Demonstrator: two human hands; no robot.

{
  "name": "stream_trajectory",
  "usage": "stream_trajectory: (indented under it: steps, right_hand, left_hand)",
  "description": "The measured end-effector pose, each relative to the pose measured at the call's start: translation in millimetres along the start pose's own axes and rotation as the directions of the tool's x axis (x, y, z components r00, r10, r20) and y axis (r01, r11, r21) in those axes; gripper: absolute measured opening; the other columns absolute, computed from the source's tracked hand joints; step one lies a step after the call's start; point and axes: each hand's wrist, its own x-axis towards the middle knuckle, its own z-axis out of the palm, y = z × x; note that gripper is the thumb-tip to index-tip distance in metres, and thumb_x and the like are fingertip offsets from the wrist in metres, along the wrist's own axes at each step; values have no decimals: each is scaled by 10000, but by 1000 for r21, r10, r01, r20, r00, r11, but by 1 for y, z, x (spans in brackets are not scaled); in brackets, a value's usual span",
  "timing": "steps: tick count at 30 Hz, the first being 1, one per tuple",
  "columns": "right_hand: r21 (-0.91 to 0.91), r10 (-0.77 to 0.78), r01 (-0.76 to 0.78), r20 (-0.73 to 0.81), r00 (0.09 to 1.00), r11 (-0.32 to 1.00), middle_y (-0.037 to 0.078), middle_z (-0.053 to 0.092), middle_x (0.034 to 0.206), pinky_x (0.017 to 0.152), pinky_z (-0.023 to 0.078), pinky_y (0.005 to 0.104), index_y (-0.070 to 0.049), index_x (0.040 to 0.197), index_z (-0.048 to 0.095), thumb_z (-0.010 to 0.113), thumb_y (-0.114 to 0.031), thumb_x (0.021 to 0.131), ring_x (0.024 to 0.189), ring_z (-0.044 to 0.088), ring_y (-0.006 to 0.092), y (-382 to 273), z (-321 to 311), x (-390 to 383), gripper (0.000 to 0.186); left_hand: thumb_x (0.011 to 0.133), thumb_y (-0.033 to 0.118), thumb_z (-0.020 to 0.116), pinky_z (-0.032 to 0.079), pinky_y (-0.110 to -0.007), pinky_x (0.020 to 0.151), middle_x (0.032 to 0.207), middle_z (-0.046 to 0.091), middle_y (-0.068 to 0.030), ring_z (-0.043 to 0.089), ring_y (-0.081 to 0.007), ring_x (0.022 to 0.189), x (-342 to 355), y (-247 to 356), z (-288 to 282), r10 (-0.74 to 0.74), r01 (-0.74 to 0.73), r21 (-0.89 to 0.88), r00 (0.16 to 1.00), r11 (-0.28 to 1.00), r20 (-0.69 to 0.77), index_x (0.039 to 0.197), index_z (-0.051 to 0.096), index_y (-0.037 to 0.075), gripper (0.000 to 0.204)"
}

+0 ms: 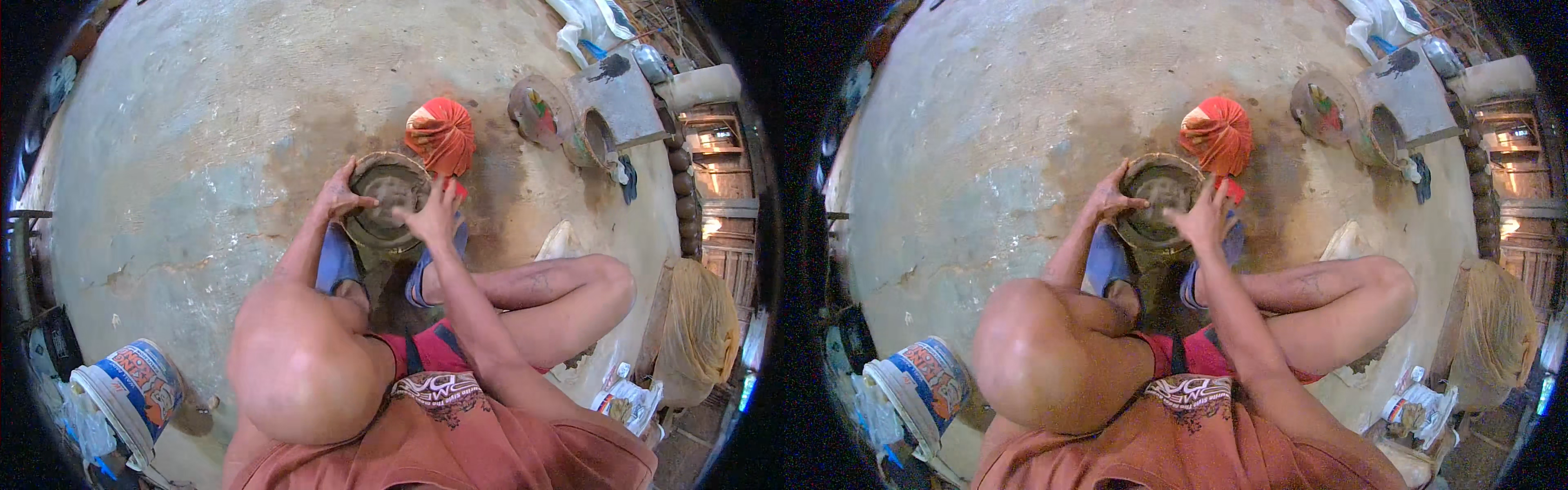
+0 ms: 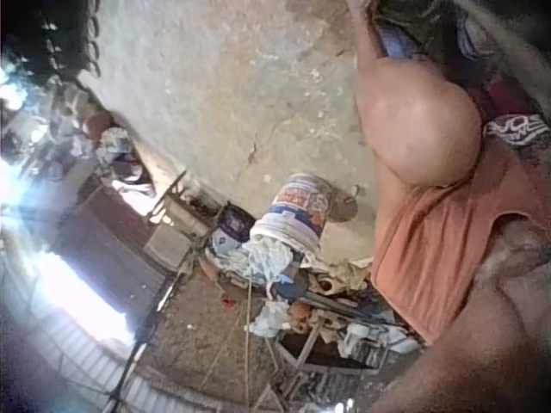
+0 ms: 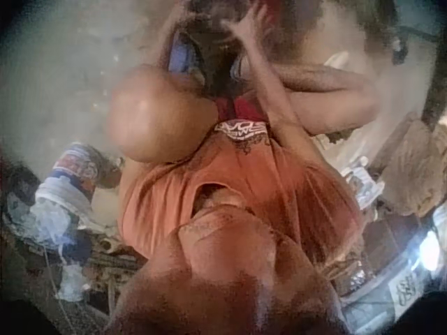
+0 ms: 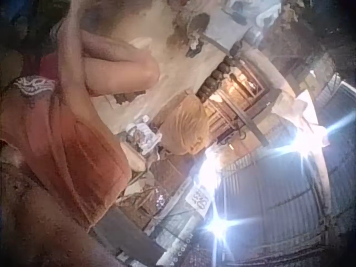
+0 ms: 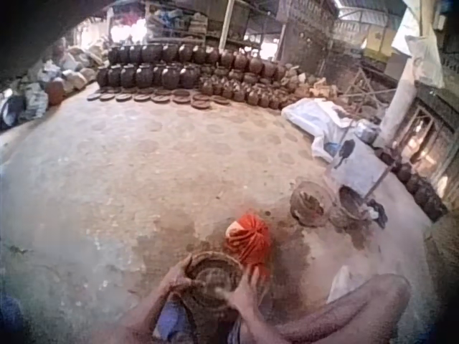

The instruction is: The person forms a clay pot by hand, pressing a mound of clay into a circular mold, smoothing the surface with water, and scraping the edges with a tool.

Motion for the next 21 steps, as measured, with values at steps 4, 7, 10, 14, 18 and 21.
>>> stream_trajectory:
  steps: [4,7,10,14,18,21]
  right_hand:
    - [-163,154,-117,231,961,980,244,487,1563,1170,321,650,-99,1679,192,897,-744,581,1443,445,439,-1,-16,36,1456]
    - [-241,119,-66,210,970,968,229,572,1482,1116,363,645,-96,1641,275,882,-803,530,1377,515,423,8,-3,42,1450]
    - [-263,184,-111,270,945,958,229,570,1485,1112,364,650,-113,1607,336,894,-793,515,1382,520,429,2,-3,55,1402]
    - [-196,133,-73,313,941,978,223,561,1501,1106,367,658,-132,1578,393,930,-743,502,1395,521,430,3,-10,60,1349]
    - [38,-202,209,-139,969,977,190,583,1434,1073,448,566,-99,1524,454,869,-571,738,1296,574,409,1,5,54,1006]
    - [414,-307,369,-210,928,832,169,662,985,866,494,436,-34,1140,661,680,-439,959,971,644,352,-40,-34,53,444]
  left_hand:
    - [505,331,1027,437,-410,1185,1532,538,-240,542,-355,1405,-7,-3,4,15,-10,122,999,993,-44,1625,298,-19,1382]
    - [463,331,1038,459,-426,1162,1495,578,-224,555,-367,1387,-9,1,12,19,-5,106,991,994,-136,1603,357,-8,1370]
    - [457,331,1038,487,-440,1128,1457,619,-199,583,-367,1357,-8,7,10,-16,31,91,986,995,-163,1576,426,37,1309]
    - [465,334,1028,518,-468,1081,1417,653,-183,635,-375,1283,-1,15,7,-70,89,136,988,987,-141,1505,529,97,1178]
    - [627,427,964,463,-428,1154,1466,626,-185,605,-319,1349,7,-3,-2,-65,71,119,996,990,-59,1590,424,77,1159]
    - [876,393,811,377,-353,1205,1598,500,-181,494,-270,1461,-16,1,6,-55,39,-308,997,951,-45,1601,382,-17,936]
